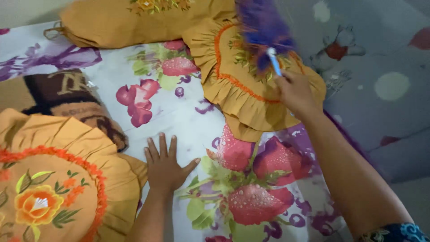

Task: Dusting pillows and bedsheets with a handheld duster.

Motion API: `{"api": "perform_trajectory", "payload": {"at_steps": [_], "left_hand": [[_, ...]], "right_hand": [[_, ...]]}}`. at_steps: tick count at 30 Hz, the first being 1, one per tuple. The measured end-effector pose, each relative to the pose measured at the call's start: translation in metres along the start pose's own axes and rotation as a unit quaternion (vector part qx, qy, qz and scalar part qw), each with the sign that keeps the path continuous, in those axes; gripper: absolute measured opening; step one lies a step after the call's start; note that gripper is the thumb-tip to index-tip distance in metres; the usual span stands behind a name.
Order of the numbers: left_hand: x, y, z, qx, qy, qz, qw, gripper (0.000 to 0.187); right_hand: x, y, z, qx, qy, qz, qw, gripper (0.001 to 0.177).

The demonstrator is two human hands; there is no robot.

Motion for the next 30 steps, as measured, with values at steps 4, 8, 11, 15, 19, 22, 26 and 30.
{"api": "perform_trajectory", "payload": {"at_steps": [4, 8, 11, 15, 19, 22, 26, 30], "left_hand": [[-0.002, -0.004, 0.017, -0.051, -0.089, -0.011, 0.995, 0.111], [-0.003, -0.002, 0.017, -0.056, -0.105, -0.014, 0.993, 0.109], [-0.005, 0.001, 0.017, -0.068, -0.124, -0.017, 0.99, 0.108], [-0.007, 0.001, 0.017, -0.07, -0.131, -0.025, 0.989, 0.108], [-0.008, 0.003, 0.018, -0.083, -0.14, -0.019, 0.986, 0.109], [-0.005, 0.004, 0.017, -0.096, -0.106, -0.011, 0.99, 0.108], [-0.002, 0.005, 0.014, -0.085, -0.09, -0.004, 0.992, 0.109], [-0.002, 0.007, 0.013, -0.087, -0.077, 0.002, 0.993, 0.11]], "right_hand": [[0.033, 0.015, -0.028, 0.008, 0.108, 0.038, 0.993, 0.031], [0.105, -0.043, -0.032, -0.071, 0.106, -0.02, 0.992, 0.026], [0.138, -0.059, -0.024, -0.189, 0.006, 0.017, 0.982, 0.029], [0.111, -0.031, -0.025, -0.061, -0.025, 0.04, 0.997, 0.035], [0.087, 0.006, -0.041, -0.103, 0.028, 0.259, 0.96, 0.035], [0.081, 0.016, -0.053, -0.147, 0.104, 0.236, 0.955, 0.039], [0.114, -0.023, -0.044, -0.196, 0.001, 0.052, 0.979, 0.033], [0.117, -0.033, -0.044, -0.183, -0.063, 0.032, 0.981, 0.043]]}}
Point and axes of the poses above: each hand's wrist, its own x-axis towards the middle knuckle, its own z-axis out of the back of the hand, y = z × x, the point moved 7 cm from there along x, towards the middle knuckle, and after that the axes turned 1 degree about y, right-handed, at the moved point
